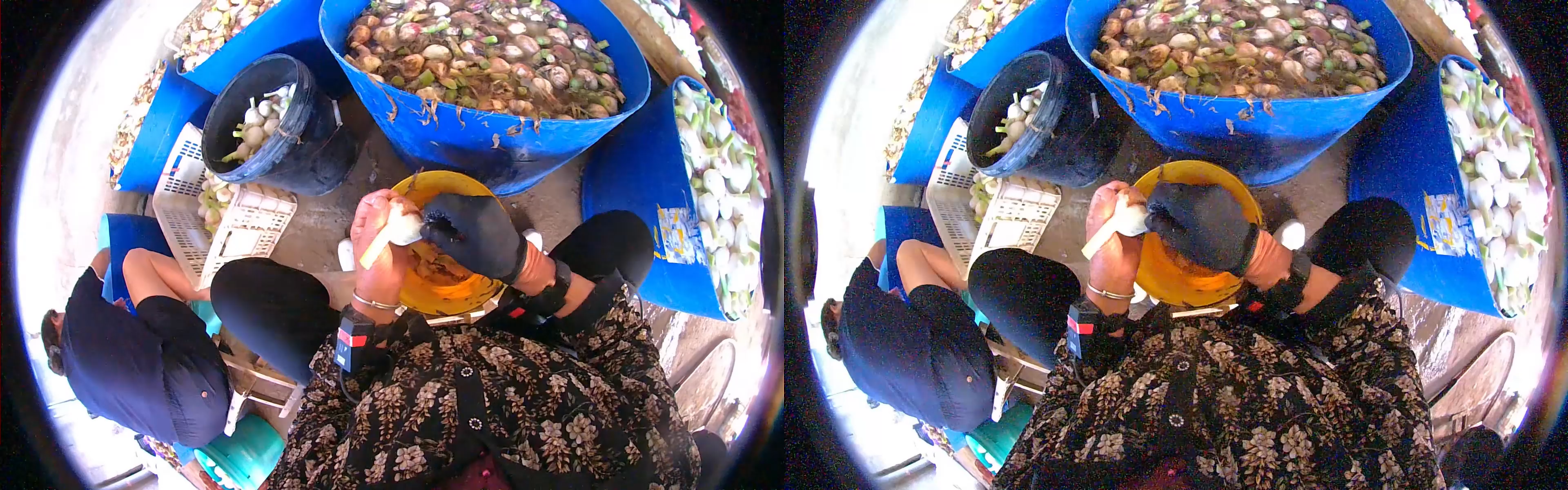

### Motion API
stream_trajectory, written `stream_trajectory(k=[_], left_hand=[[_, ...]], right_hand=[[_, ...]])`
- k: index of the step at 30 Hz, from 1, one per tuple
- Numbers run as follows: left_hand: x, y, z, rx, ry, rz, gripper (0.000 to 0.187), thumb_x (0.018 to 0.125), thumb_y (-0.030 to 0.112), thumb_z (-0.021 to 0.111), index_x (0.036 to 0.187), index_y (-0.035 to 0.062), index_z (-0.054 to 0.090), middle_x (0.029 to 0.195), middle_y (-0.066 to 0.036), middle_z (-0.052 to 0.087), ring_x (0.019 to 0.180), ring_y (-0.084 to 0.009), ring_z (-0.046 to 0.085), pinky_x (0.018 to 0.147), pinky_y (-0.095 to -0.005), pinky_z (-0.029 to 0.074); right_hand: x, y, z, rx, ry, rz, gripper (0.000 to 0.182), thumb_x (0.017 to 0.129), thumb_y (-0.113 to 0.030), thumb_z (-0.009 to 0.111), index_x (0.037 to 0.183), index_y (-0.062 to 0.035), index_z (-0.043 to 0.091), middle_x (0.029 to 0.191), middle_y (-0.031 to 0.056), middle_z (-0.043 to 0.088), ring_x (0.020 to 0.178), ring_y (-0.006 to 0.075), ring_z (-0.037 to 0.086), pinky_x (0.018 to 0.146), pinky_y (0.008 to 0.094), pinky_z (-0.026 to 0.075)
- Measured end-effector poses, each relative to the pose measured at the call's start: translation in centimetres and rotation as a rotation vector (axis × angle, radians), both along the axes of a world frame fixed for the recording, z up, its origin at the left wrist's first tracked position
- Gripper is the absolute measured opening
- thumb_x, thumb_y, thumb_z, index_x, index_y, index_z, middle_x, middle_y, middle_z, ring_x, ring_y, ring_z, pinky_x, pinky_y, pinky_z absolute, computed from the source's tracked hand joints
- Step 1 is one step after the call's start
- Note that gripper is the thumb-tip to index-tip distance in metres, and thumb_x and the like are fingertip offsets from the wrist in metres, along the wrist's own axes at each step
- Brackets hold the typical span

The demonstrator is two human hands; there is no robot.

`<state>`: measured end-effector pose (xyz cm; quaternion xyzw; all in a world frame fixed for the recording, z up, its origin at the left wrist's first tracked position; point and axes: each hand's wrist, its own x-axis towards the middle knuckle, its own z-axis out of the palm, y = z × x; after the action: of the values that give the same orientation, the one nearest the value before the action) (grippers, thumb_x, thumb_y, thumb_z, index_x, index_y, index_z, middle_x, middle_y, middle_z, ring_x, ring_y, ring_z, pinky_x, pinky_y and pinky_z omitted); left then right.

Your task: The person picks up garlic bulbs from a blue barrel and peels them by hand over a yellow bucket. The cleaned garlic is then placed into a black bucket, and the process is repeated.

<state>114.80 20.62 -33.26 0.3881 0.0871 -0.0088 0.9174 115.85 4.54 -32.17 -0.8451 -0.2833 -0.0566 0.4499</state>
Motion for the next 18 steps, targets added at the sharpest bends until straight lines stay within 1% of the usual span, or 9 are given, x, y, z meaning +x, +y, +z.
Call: stream_trajectory(k=[3,6,8,10,12,15,16,17,18], left_hand=[[0.1,0.4,-0.2,0.035,-0.042,-0.071,0.018,0.090,0.020,0.053,0.097,0.0035,0.055,0.085,-0.007,0.061,0.074,-0.0147,0.059,0.068,-0.0275,0.049],[-0.1,0.9,-0.5,0.038,-0.047,-0.174,0.014,0.089,0.016,0.055,0.097,0.0037,0.055,0.086,-0.006,0.060,0.074,-0.0129,0.059,0.067,-0.0263,0.050],[-0.1,0.9,-0.8,0.037,-0.052,-0.239,0.014,0.087,0.012,0.057,0.098,0.0041,0.054,0.086,-0.004,0.060,0.074,-0.0116,0.059,0.067,-0.0253,0.050],[-0.3,0.9,0.2,0.178,-0.073,-0.283,0.016,0.084,0.008,0.058,0.098,0.0045,0.053,0.087,-0.003,0.058,0.075,-0.0105,0.058,0.068,-0.0249,0.050],[-0.7,1.2,1.0,0.263,-0.075,-0.360,0.025,0.079,0.004,0.062,0.100,0.0049,0.050,0.091,-0.002,0.055,0.082,-0.0105,0.056,0.072,-0.0257,0.049],[-0.9,0.9,1.0,0.361,-0.191,-0.434,0.031,0.075,0.001,0.064,0.101,0.0054,0.048,0.095,-0.003,0.052,0.088,-0.0123,0.055,0.078,-0.0272,0.048],[-1.3,0.5,1.2,0.434,-0.221,-0.468,0.039,0.073,0.000,0.067,0.104,0.0060,0.045,0.098,-0.004,0.049,0.091,-0.0131,0.054,0.082,-0.0283,0.046],[-1.7,0.1,1.3,0.392,-0.226,-0.493,0.043,0.071,0.000,0.069,0.105,0.0066,0.044,0.099,-0.003,0.048,0.090,-0.0125,0.053,0.081,-0.0274,0.045],[-1.8,-0.1,1.6,0.454,-0.252,-0.480,0.044,0.071,0.000,0.070,0.106,0.0067,0.044,0.099,-0.003,0.048,0.089,-0.0122,0.052,0.081,-0.0272,0.045]], right_hand=[[0.3,-0.4,0.2,0.028,-0.047,0.022,0.017,0.079,-0.025,0.059,0.084,-0.0094,0.052,0.070,0.0145,0.058,0.063,0.0361,0.057,0.055,0.0426,0.045],[1.2,-1.1,1.1,0.074,0.136,0.011,0.015,0.073,-0.015,0.062,0.077,-0.0044,0.053,0.065,0.0154,0.055,0.059,0.0340,0.055,0.055,0.0380,0.044],[1.2,-0.9,0.6,0.072,0.067,0.015,0.015,0.075,-0.019,0.061,0.077,-0.0060,0.054,0.066,0.0160,0.056,0.062,0.0367,0.056,0.054,0.0416,0.044],[1.3,-0.7,0.5,0.052,0.041,-0.007,0.016,0.076,-0.021,0.060,0.077,-0.0065,0.054,0.067,0.0165,0.056,0.064,0.0381,0.057,0.055,0.0432,0.044],[1.7,-0.6,0.7,0.014,0.062,-0.052,0.015,0.075,-0.019,0.060,0.075,-0.0058,0.054,0.067,0.0169,0.056,0.066,0.0382,0.057,0.057,0.0429,0.045],[2.6,-0.2,-1.1,-0.002,0.001,-0.135,0.013,0.076,-0.017,0.059,0.078,-0.0048,0.056,0.068,0.0177,0.057,0.067,0.0393,0.056,0.060,0.0404,0.046],[3.1,-0.4,-1.3,0.034,0.055,-0.126,0.013,0.076,-0.015,0.059,0.082,-0.0044,0.056,0.070,0.0175,0.057,0.066,0.0380,0.057,0.060,0.0396,0.047],[3.5,-0.6,-1.4,0.069,0.109,-0.114,0.014,0.076,-0.014,0.059,0.086,-0.0041,0.057,0.071,0.0173,0.058,0.066,0.0367,0.057,0.061,0.0389,0.047],[3.7,-0.7,-1.5,0.104,0.163,-0.101,0.016,0.076,-0.013,0.058,0.089,-0.0038,0.058,0.073,0.0171,0.059,0.065,0.0354,0.058,0.061,0.0381,0.047]])
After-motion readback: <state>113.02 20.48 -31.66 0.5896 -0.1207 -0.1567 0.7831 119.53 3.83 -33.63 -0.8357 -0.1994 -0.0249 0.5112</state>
